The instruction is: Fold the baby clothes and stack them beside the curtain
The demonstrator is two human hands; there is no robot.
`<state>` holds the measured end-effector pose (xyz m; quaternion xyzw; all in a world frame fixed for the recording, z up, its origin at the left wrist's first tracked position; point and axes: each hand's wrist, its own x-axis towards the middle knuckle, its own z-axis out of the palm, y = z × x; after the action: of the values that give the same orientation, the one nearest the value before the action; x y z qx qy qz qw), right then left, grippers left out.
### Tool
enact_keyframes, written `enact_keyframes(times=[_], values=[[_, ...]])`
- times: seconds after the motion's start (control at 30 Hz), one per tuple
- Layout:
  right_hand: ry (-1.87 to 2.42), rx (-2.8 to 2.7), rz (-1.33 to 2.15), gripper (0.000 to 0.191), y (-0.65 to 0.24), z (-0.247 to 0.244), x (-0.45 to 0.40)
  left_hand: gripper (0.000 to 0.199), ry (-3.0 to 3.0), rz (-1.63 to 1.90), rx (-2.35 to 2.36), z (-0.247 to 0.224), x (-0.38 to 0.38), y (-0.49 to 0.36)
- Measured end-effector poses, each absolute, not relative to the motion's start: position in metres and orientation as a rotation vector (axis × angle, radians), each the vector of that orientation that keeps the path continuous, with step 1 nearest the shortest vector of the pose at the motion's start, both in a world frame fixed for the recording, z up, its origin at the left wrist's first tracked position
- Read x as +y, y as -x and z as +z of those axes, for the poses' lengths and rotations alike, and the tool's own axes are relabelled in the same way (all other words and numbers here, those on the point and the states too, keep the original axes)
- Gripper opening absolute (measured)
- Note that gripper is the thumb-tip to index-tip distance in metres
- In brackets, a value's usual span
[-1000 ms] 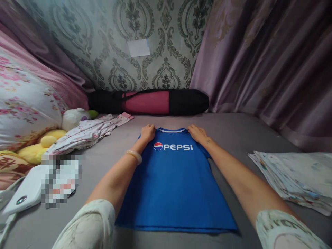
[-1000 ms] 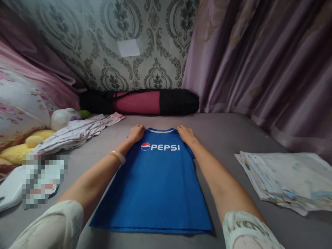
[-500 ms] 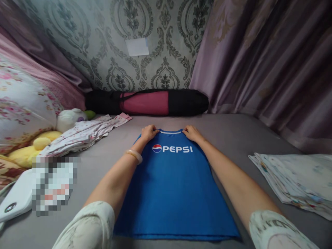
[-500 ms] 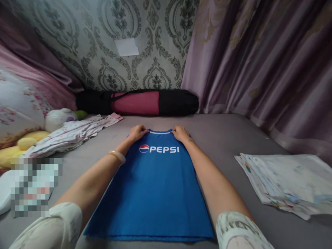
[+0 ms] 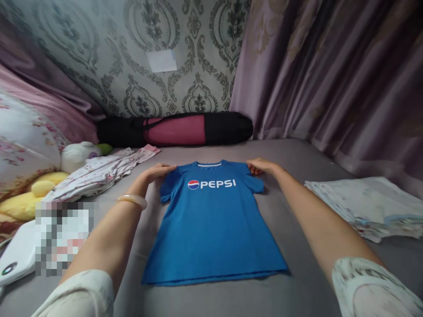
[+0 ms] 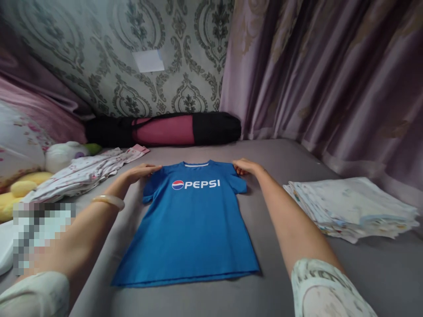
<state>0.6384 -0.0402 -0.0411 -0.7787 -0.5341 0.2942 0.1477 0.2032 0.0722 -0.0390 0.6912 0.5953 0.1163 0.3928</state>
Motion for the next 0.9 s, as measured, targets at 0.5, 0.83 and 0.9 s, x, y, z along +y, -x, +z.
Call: enact_keyframes(times=[0.5,0.83,0.9], values=[[2.221,-1.533,0.629,0.014,-0.616,-0.058,-0.037,0.042,-1.907,0.584,1.439,-0.046,0.071,-0.219],[2.236,-1.501,0.989,0.031,-0.642,-0.041,-0.043,0.051,-1.779,0.22,1.603,-0.031,0.068,-0.178],[2.23,-1.448,1.017,0.031,-0.645,-0.038,-0.048,0.051,-1.714,0.269,1.605,-0.032,0.064,-0.169]])
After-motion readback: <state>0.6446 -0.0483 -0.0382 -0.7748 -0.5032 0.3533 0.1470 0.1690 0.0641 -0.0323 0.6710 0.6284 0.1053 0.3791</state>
